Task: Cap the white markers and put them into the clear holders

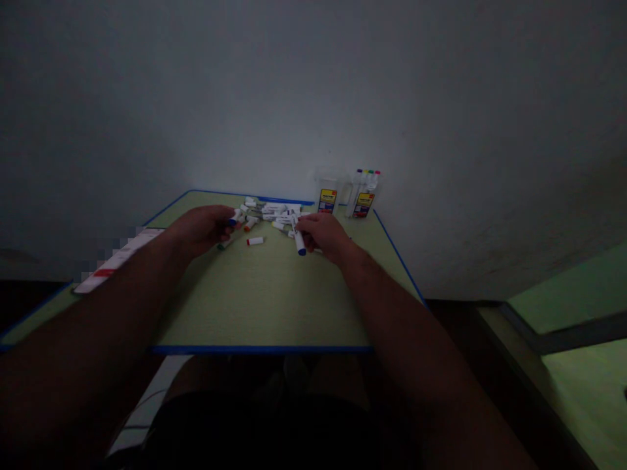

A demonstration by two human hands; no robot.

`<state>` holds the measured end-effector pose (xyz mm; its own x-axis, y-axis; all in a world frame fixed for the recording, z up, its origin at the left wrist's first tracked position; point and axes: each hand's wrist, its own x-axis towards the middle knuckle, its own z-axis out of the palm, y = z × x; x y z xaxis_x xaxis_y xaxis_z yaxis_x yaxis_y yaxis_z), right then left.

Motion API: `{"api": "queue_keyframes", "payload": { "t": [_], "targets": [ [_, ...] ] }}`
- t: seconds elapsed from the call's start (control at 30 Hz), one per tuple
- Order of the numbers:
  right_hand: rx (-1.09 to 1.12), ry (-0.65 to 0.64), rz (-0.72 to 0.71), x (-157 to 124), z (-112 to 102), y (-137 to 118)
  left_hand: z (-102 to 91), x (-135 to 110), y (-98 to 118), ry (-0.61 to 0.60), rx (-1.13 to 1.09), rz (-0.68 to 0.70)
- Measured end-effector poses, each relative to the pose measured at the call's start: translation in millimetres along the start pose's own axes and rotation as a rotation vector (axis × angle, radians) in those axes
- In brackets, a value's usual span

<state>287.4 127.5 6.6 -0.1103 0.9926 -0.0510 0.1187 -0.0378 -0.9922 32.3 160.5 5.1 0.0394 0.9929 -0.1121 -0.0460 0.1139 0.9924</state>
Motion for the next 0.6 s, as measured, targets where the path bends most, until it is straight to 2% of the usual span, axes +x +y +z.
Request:
{"api": "queue_keyframes", "payload": {
  "t": [0.23, 0.6],
  "targets": [
    [0.037, 0.007, 0.013, -2.5, 1.7, -2.1, 0.4, -0.4, -1.3, -0.051, 0.01, 0.023],
    [-0.036, 0.007, 0.014, -0.9, 0.5, 0.1, -1.0, -0.5, -1.8, -0.085, -0.034, 0.08]
  ]
}}
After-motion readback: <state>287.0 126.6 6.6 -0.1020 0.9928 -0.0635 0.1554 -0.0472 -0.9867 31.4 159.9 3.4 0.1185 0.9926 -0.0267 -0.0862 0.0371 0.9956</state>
